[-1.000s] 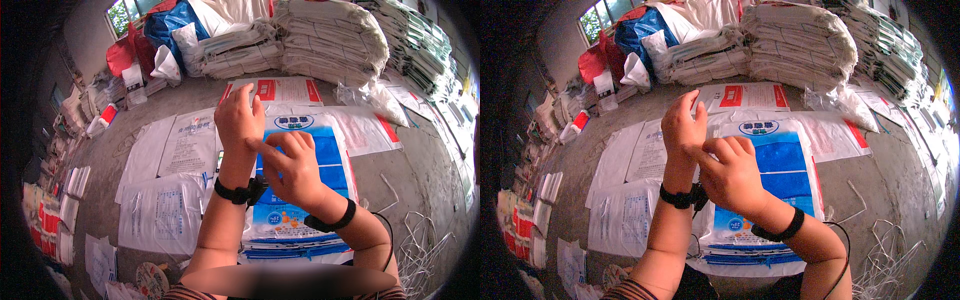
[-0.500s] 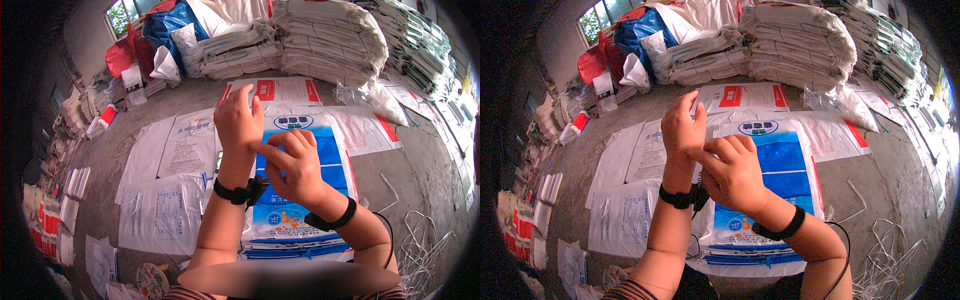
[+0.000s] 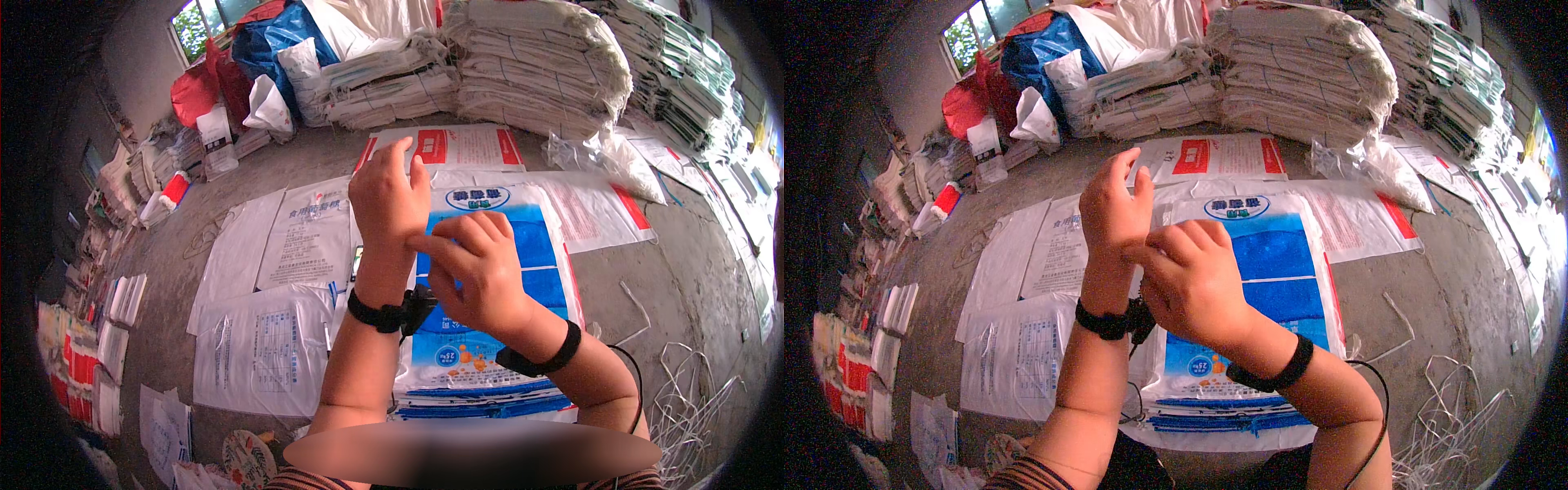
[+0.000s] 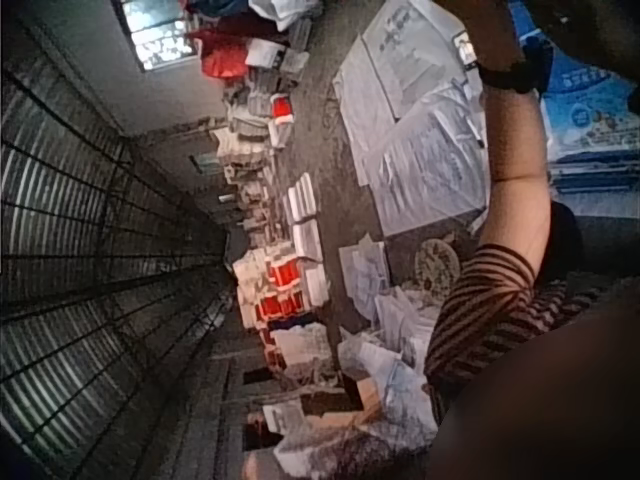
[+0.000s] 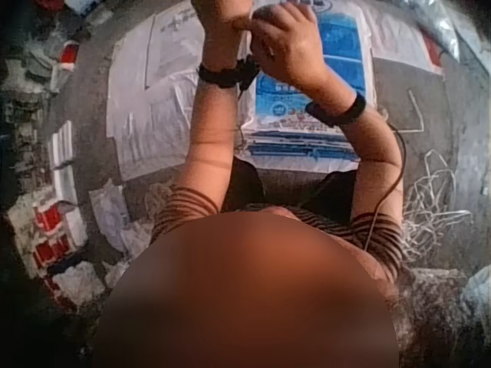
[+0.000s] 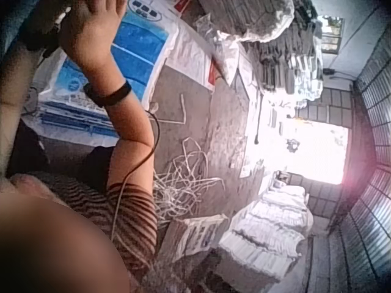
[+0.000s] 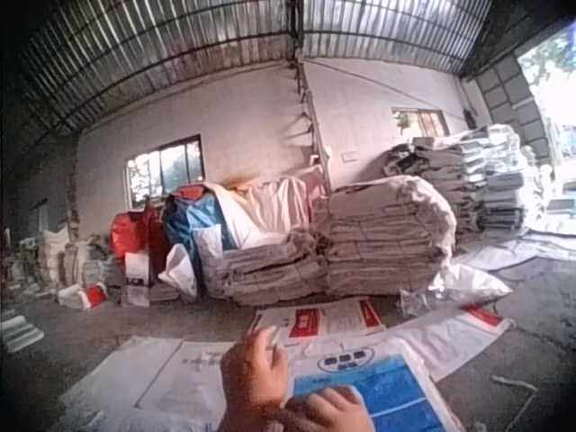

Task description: Organizing, stacking, and tying large industrial plastic bags using twine and scissors.

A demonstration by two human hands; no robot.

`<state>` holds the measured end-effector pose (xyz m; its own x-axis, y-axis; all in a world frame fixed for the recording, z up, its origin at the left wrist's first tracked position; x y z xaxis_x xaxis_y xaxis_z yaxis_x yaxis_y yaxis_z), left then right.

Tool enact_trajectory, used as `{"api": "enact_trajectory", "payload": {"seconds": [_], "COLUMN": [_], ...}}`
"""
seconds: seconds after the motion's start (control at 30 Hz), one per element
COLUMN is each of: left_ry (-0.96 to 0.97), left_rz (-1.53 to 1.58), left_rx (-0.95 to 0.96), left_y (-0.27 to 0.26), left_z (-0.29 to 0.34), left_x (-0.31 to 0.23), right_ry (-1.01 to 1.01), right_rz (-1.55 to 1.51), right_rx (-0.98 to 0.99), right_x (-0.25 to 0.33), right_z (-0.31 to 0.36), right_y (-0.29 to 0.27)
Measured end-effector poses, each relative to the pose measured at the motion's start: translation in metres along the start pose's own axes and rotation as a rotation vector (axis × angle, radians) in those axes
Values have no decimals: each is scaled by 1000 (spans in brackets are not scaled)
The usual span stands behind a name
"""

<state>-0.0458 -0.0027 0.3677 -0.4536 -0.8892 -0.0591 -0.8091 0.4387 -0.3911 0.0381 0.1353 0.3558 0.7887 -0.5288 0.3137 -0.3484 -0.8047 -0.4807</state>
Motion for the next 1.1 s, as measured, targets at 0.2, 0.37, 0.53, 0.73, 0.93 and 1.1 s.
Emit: {"api": "enact_trajectory", "payload": {"seconds": [0.2, 0.37, 0.53, 0.73, 0.93, 1.1], "left_ry": [96, 16, 23, 68, 67, 83], "left_rz": [-35, -34, -99, -95, -113, -139], "left_rx": [-42, 33, 52, 73, 103, 125], "left_y": [6, 8, 11, 5, 13, 14], "left_z": [-1, 1, -1, 4, 3, 8], "left_x": [-9, 4, 2, -2, 3, 0], "right_ry": [46, 52, 105, 145, 162, 21], "right_rz": [-140, -243, -156, -314, -225, -215], "right_rx": [-113, 28, -59, -8, -202, 2], "right_x": [-2, 18, 2, 20, -1, 22], "right_z": [-7, 12, -3, 16, -7, 23], "right_y": [15, 31, 22, 33, 23, 35]}}
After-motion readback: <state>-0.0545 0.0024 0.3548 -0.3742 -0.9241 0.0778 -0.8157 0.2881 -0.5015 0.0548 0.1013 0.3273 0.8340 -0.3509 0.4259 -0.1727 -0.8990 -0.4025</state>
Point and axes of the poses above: each hand's wrist, its own z-axis away from the middle knuckle, its own y-axis out of the palm, x = y × z, the point moved 4 cm from there along -z, towards the middle knuckle, and after that the axes turned 11 degrees about y, right-handed, at the moved point
